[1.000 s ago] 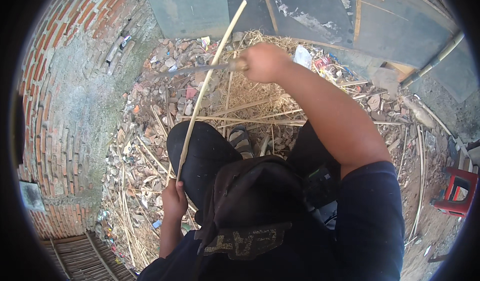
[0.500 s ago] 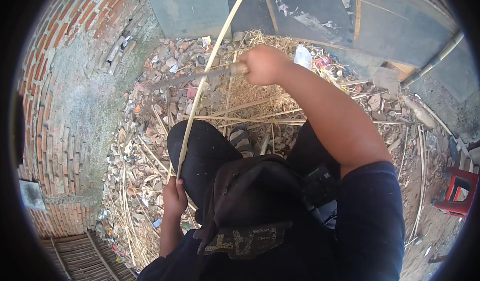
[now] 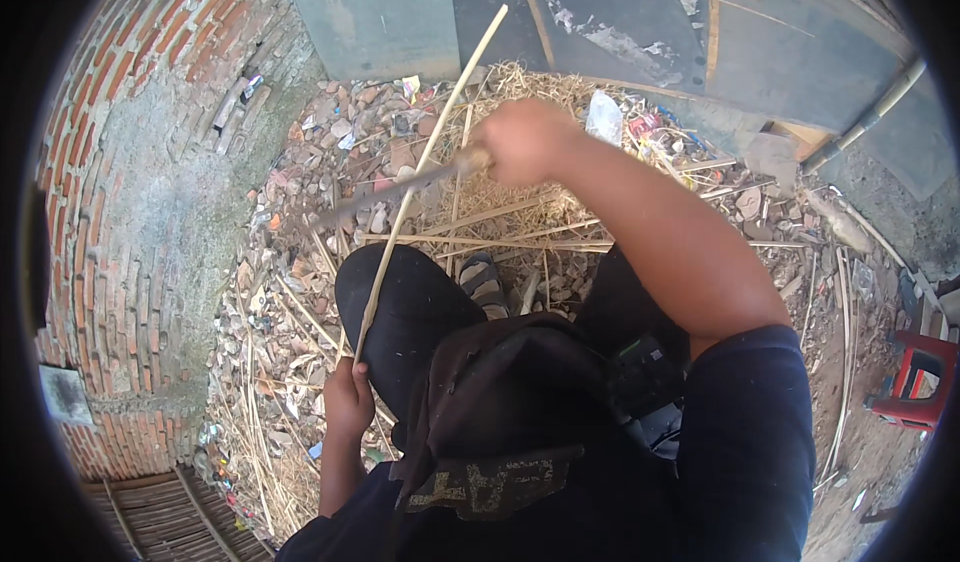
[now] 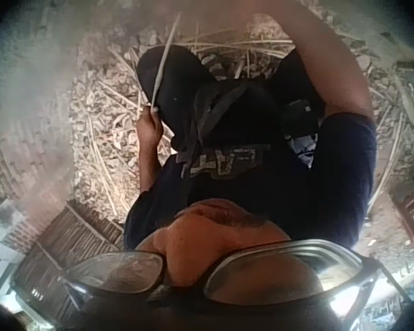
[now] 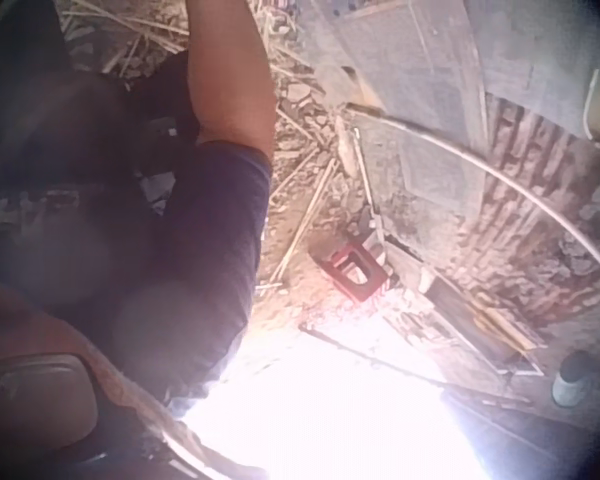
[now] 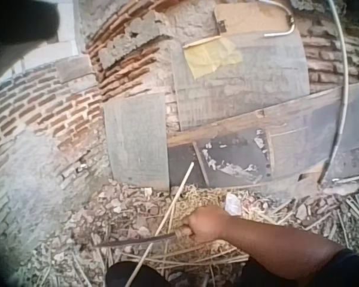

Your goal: The person holds a bamboo stick with one hand and shaves it along its length using a knife.

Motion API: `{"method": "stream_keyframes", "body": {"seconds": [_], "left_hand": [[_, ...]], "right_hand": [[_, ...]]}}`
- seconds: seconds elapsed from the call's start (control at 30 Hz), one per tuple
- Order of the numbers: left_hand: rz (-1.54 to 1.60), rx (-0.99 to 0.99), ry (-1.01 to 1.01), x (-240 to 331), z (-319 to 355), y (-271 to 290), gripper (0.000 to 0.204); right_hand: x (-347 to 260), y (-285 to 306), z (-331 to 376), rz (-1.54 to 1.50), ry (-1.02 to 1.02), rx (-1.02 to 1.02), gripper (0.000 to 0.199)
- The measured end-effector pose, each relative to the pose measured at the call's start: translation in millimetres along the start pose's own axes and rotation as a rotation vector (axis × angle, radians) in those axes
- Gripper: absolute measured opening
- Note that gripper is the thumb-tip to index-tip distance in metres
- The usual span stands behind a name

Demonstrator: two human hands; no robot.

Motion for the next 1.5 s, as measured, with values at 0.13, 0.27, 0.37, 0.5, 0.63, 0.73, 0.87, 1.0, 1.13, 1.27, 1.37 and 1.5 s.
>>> {"method": "stream_keyframes", "body": {"seconds": [0.13,0.27,0.37,0.5,0.63,0.73,0.87,1.0,1.13,1.27,1.37,1.5], "left_hand": [[0.057,-0.002,0.001,3.3,-1.4,2.6,0.029],[0.041,-0.010,0.002,-0.8,-1.6,-2.2,0.029],[0.024,-0.017,0.006,0.8,0.6,-0.2,0.029],[-0.006,0.027,-0.042,1.0,-2.0,2.1,0.028],[0.141,-0.013,0.011,4.5,-2.6,3.3,0.027],[0.077,-0.023,-0.008,4.5,-3.8,2.6,0.027],[0.120,-0.027,-0.011,7.8,-2.3,1.5,0.029],[0.115,0.006,-0.031,6.4,-2.7,0.9,0.035],[0.104,0.029,-0.057,2.9,-4.3,-3.2,0.039],[0.137,0.016,-0.006,1.9,-4.4,-2.0,0.034],[0.113,0.037,-0.037,1.9,-5.4,-1.4,0.034],[0.114,0.002,0.002,3.3,-3.3,-1.3,0.033]], "right_hand": [[27.5,10.6,-4.8,-0.098,-0.075,0.133,0.021],[14.2,11.0,0.4,-0.070,-0.070,0.140,0.023],[-12.8,11.2,11.1,-0.009,-0.010,0.076,0.023],[-27.8,5.3,6.3,0.051,0.112,0.067,0.017],[29.2,3.4,-10.6,-0.096,0.001,0.179,0.015],[36.4,9.3,-6.7,-0.085,-0.051,0.232,0.017],[15.2,12.4,2.2,-0.076,-0.035,0.189,0.020],[-24.8,5.3,11.6,0.016,0.100,0.048,0.023],[-12.0,9.1,2.6,-0.060,0.151,0.136,0.012],[36.7,19.3,-6.5,-0.104,-0.062,0.212,0.023],[32.6,18.9,-4.1,-0.096,-0.071,0.213,0.024],[10.6,19.6,6.8,-0.098,-0.048,0.142,0.024]]}}
Point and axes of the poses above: each hand's wrist, its own z-axis away from the middle knuckle, its own y-axis out of the back of the hand, x = y × z, the point moved 8 cm from there along -z, towards the middle knuckle, and after that the axes turned 5 degrees about -z, right-handed, at the moved point
